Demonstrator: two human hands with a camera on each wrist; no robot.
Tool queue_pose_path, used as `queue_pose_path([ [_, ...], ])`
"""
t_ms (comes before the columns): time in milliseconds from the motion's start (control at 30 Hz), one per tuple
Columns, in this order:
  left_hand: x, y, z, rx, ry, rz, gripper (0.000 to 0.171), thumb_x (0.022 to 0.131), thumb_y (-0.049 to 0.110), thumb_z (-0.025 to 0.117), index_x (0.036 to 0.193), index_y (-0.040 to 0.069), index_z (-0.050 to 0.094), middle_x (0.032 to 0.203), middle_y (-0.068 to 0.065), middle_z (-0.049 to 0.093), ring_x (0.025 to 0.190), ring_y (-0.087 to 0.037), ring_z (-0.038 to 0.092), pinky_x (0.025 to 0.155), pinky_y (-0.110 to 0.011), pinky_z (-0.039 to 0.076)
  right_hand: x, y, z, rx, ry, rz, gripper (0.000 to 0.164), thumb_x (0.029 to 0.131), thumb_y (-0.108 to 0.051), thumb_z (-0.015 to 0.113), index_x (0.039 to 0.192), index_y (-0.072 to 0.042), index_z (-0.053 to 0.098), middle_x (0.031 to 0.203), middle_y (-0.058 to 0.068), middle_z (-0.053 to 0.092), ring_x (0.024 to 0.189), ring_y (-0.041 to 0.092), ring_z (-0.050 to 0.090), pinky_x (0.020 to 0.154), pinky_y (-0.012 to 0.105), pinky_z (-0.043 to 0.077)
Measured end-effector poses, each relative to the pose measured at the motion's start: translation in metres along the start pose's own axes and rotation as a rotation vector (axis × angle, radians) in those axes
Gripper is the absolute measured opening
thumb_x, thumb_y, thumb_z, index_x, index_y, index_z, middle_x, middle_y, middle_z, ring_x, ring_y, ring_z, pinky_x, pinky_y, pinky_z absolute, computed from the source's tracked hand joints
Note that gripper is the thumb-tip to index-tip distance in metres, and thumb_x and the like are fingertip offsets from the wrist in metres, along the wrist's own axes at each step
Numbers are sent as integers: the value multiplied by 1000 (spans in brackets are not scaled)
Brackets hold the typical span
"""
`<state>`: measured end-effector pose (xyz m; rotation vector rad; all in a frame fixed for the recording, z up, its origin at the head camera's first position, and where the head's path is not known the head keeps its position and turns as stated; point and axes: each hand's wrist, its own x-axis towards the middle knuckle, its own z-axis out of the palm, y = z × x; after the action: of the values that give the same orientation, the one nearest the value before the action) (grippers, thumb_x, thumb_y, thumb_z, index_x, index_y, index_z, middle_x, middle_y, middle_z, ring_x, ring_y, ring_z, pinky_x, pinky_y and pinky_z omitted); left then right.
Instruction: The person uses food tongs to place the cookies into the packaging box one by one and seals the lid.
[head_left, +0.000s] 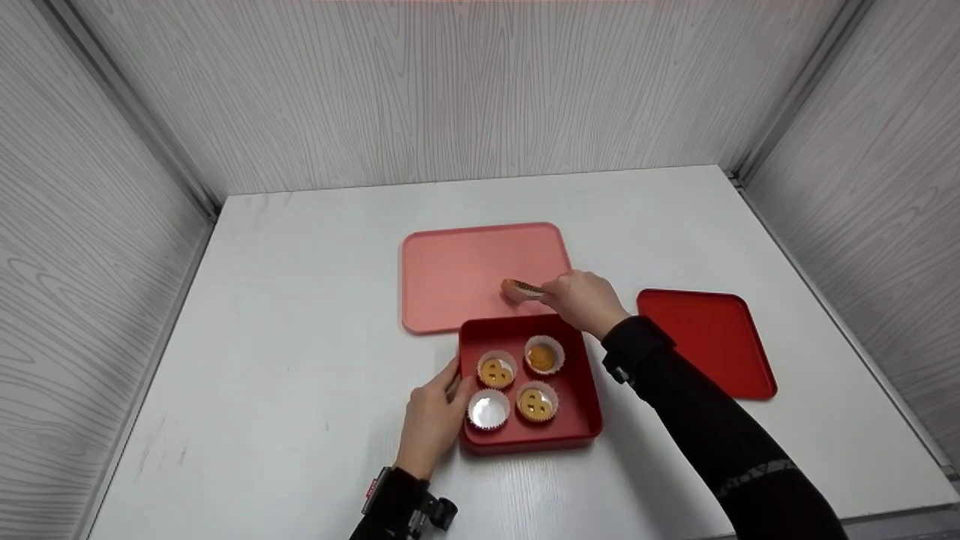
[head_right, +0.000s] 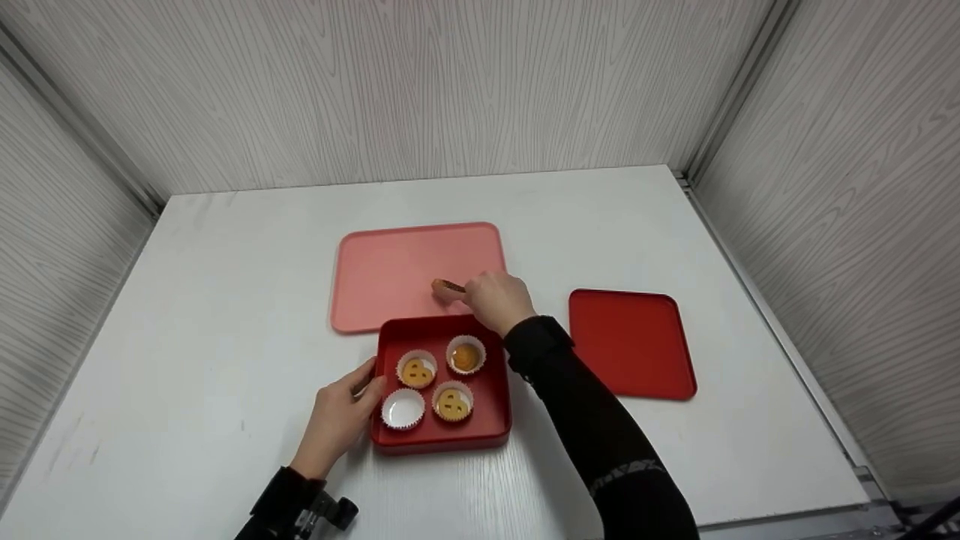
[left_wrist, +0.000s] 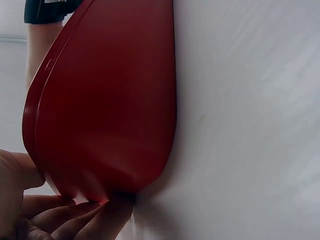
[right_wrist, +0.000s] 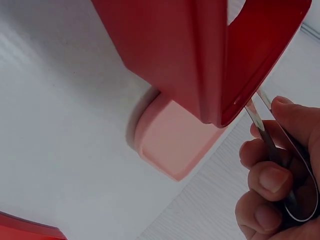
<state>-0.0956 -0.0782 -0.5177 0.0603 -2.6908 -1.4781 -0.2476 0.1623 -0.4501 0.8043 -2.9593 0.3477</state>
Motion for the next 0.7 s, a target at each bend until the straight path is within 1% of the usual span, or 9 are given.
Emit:
queue_pose_path([
  [100,0,0,0,-1,0,-1,48,102,26,64,145,3,57,132,-16,66,127,-32,61,107,-49,48,-1,4,0,76,-5,18,13,98,-19,71,98,-9,79,86,9,75,76,26,64,71,43,54],
  [233,0,0,0,4,2,-1,48,102,26,64,144,3,58,131,-16,67,127,-32,61,107,-49,48,-4,10,-2,193,-23,45,17,99,-19,68,102,-6,80,85,9,74,71,24,57,69,38,47],
  [400,0,0,1,5,3,15,48,102,26,64,144,3,58,130,-16,68,126,-32,62,106,-49,49,-9,20,-6,344,-57,112,21,101,-18,65,106,-5,80,81,9,71,65,19,47,64,32,37],
  [567,0,-1,1,18,15,29,47,102,26,64,143,3,59,129,-16,69,123,-30,64,103,-48,52,-16,27,-11,439,-61,147,23,102,-20,64,111,-7,80,84,5,71,63,17,41,60,30,33],
  [700,0,-1,1,15,20,28,47,102,25,64,143,3,59,129,-17,68,123,-31,64,103,-48,51,-22,29,-14,484,-64,166,24,102,-24,64,115,-10,80,92,8,74,64,18,40,60,30,32],
])
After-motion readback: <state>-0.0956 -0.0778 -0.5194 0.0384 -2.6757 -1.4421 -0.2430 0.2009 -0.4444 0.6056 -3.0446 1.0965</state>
